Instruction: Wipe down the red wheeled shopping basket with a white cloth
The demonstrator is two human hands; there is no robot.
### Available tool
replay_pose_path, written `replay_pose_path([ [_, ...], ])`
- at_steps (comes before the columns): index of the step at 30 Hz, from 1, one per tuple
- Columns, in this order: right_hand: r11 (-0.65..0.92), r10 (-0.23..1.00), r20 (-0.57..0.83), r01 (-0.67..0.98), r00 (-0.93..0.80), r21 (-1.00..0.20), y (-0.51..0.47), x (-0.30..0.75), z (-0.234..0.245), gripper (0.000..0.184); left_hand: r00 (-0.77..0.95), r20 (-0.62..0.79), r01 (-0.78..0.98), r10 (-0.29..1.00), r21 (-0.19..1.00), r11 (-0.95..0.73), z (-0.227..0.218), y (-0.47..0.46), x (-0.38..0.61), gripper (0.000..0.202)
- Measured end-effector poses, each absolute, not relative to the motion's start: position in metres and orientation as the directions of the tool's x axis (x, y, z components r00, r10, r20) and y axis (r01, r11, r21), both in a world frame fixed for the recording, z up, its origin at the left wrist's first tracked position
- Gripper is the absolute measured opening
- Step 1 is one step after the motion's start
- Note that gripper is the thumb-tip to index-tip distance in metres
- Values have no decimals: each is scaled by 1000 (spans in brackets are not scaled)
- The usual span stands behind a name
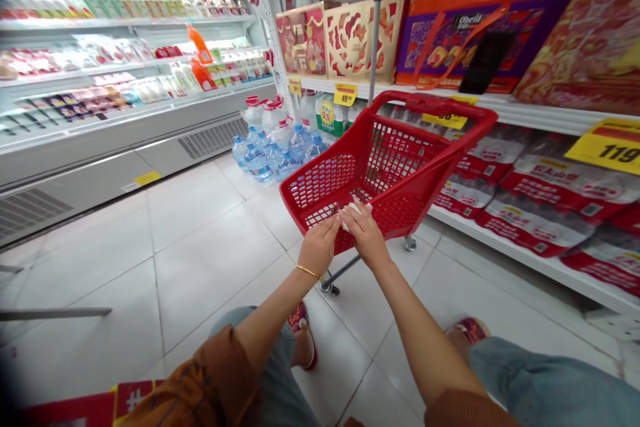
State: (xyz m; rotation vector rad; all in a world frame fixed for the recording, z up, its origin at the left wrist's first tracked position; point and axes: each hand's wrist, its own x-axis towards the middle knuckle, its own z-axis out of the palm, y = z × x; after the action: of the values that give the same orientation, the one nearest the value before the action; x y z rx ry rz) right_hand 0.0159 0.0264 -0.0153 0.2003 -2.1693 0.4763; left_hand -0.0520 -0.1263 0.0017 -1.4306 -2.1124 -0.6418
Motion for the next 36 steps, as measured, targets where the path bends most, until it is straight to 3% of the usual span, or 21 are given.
replay_pose_path([
  [5,927,-29,762,-302,-647,-221,50,17,-18,42,-258,641,955,722,54,293,0,-127,-60,42],
  [10,954,91,798,-178,-596,-242,75,18,-24,41,-255,615,959,746,65,275,1,-128,-63,50],
  [22,910,247,840,-181,-484,-372,45,15,-17,42,-255,623,964,739,108,242,6,-127,-62,49],
  [29,891,205,817,-243,-539,-384,-2,20,-20,53,-253,607,966,753,120,229,10,-129,-59,47],
  [34,917,98,832,-275,-547,-289,18,19,-21,57,-251,568,968,784,135,212,11,-132,-65,50],
  [36,921,126,842,-252,-525,-296,30,18,-21,58,-244,544,970,803,140,199,12,-134,-70,52],
])
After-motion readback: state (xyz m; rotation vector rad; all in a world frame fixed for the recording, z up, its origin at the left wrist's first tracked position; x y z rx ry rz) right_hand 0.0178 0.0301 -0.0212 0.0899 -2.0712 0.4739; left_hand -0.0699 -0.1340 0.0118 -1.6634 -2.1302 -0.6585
